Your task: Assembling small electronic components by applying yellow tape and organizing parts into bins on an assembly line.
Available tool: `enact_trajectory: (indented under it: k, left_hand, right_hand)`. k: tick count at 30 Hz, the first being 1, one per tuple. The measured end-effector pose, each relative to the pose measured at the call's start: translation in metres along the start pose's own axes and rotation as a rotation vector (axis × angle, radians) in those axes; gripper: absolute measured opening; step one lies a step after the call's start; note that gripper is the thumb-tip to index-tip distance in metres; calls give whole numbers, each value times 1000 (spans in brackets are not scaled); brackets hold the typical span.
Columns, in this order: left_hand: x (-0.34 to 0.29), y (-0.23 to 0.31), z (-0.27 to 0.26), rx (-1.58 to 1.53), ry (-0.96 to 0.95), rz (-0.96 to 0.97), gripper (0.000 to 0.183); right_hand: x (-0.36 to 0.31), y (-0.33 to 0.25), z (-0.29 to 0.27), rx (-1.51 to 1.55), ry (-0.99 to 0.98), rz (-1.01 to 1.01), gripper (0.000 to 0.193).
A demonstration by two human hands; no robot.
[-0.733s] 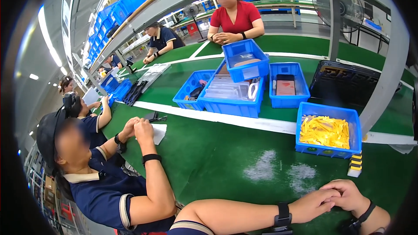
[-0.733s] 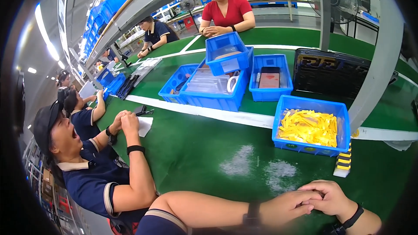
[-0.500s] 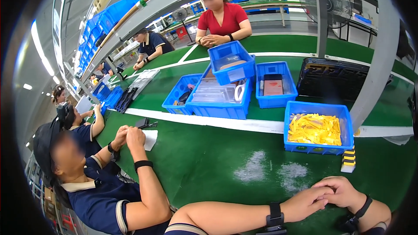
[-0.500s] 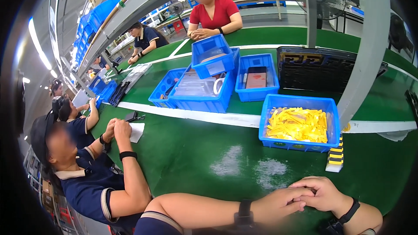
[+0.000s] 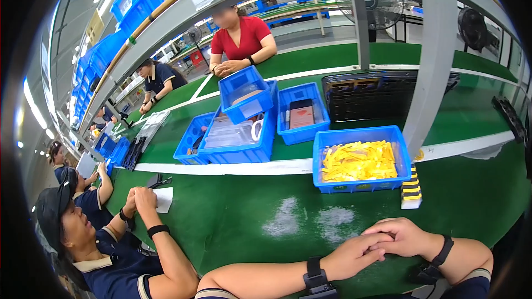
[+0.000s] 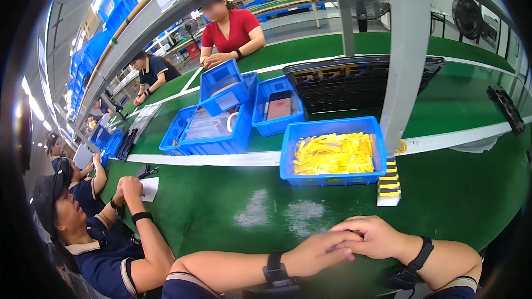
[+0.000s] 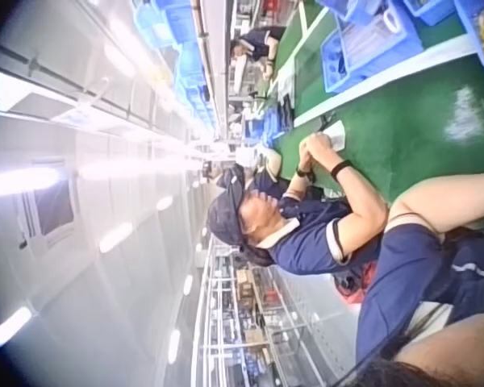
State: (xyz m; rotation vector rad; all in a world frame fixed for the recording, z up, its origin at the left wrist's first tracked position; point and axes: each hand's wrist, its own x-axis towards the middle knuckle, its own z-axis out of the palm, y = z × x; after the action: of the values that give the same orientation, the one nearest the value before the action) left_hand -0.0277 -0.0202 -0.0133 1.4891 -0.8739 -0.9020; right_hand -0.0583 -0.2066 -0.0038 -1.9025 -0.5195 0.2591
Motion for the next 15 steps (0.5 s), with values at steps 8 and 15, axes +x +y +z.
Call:
enact_trajectory:
  k: [8, 15]
  left_hand:
    - [0, -2, 0, -25, -30, -19, 33]
    - [-1, 0, -1, -32, -39, -32, 33]
  right_hand:
    - [-1, 3, -1, -14, -11, -19, 38]
    - [-1, 2, -1, 7, -24, 6, 40]
